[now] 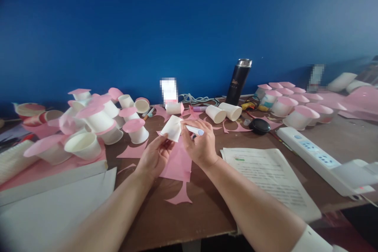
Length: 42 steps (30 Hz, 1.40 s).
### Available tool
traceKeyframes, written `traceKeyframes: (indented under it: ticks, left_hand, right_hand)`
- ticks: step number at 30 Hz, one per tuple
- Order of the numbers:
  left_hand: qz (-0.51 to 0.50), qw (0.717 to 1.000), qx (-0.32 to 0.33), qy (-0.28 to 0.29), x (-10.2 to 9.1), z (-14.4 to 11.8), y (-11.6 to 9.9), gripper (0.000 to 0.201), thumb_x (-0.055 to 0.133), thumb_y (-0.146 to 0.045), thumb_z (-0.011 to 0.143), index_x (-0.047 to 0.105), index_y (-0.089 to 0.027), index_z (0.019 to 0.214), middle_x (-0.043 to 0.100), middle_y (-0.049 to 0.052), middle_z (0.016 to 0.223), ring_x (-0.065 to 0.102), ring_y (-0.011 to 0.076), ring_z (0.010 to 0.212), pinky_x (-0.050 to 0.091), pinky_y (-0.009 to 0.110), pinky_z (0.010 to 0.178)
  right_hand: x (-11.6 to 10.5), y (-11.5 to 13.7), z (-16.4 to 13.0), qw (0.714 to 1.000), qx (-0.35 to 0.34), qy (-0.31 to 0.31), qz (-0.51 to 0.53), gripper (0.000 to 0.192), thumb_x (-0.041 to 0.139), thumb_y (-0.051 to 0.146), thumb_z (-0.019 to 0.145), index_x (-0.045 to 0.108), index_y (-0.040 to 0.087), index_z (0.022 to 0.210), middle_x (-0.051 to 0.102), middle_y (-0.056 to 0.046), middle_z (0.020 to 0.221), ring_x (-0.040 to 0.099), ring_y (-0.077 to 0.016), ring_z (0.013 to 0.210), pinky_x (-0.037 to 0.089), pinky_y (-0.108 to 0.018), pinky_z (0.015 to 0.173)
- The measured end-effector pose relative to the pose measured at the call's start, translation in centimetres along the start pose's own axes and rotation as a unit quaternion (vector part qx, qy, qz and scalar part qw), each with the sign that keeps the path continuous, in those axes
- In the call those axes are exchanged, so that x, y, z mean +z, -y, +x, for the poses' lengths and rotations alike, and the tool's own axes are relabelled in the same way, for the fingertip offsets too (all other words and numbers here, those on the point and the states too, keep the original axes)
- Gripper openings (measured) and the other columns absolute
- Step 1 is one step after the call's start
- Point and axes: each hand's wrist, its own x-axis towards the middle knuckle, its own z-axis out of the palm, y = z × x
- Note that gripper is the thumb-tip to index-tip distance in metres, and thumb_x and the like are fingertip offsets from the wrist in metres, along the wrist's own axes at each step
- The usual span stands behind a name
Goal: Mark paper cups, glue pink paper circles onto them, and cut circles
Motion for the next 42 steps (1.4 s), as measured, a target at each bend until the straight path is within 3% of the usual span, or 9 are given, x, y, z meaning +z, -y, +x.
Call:
traceKeyframes:
  ticks: [18, 34, 42]
  left_hand:
    - [-0.001, 1.000, -0.009, -0.022, 0.11, 0.00, -0.13, 0.007, 0.062, -0.006, 0.079, 0.067, -0.010, 0.080, 0.068, 0.007, 0.083, 0.062, 0.0098, 0.069, 0.054, 0.020, 0.064]
    - [0.020, 1.000, 0.001, 0.020, 0.10, -0.05, 0.10, 0.007, 0.065, -0.008, 0.076, 0.068, -0.009, 0.083, 0.070, 0.008, 0.088, 0.063, 0.0107, 0.072, 0.053, 0.021, 0.066]
    - [0.011, 1.000, 0.000, 0.002, 0.07, 0.07, -0.25, 0.006, 0.063, -0.007, 0.077, 0.067, -0.010, 0.081, 0.070, 0.008, 0.086, 0.064, 0.0107, 0.071, 0.054, 0.020, 0.064]
  right_hand:
    - [0.02, 0.23, -0.06, 1.000, -0.007, -0.004, 0.004, 0.013, 0.056, 0.023, 0.088, 0.067, 0.023, 0.094, 0.074, -0.003, 0.092, 0.067, -0.0207, 0.088, 0.046, -0.039, 0.088]
    - [0.06, 0.32, -0.02, 1.000, -0.016, 0.020, 0.009, 0.012, 0.055, 0.024, 0.088, 0.066, 0.022, 0.094, 0.073, -0.004, 0.092, 0.066, -0.0202, 0.088, 0.046, -0.037, 0.088]
    - [0.00, 0.28, -0.08, 1.000, -0.005, 0.022, 0.001, 0.014, 0.054, 0.025, 0.089, 0.067, 0.023, 0.094, 0.073, -0.003, 0.091, 0.066, -0.0206, 0.088, 0.047, -0.038, 0.087]
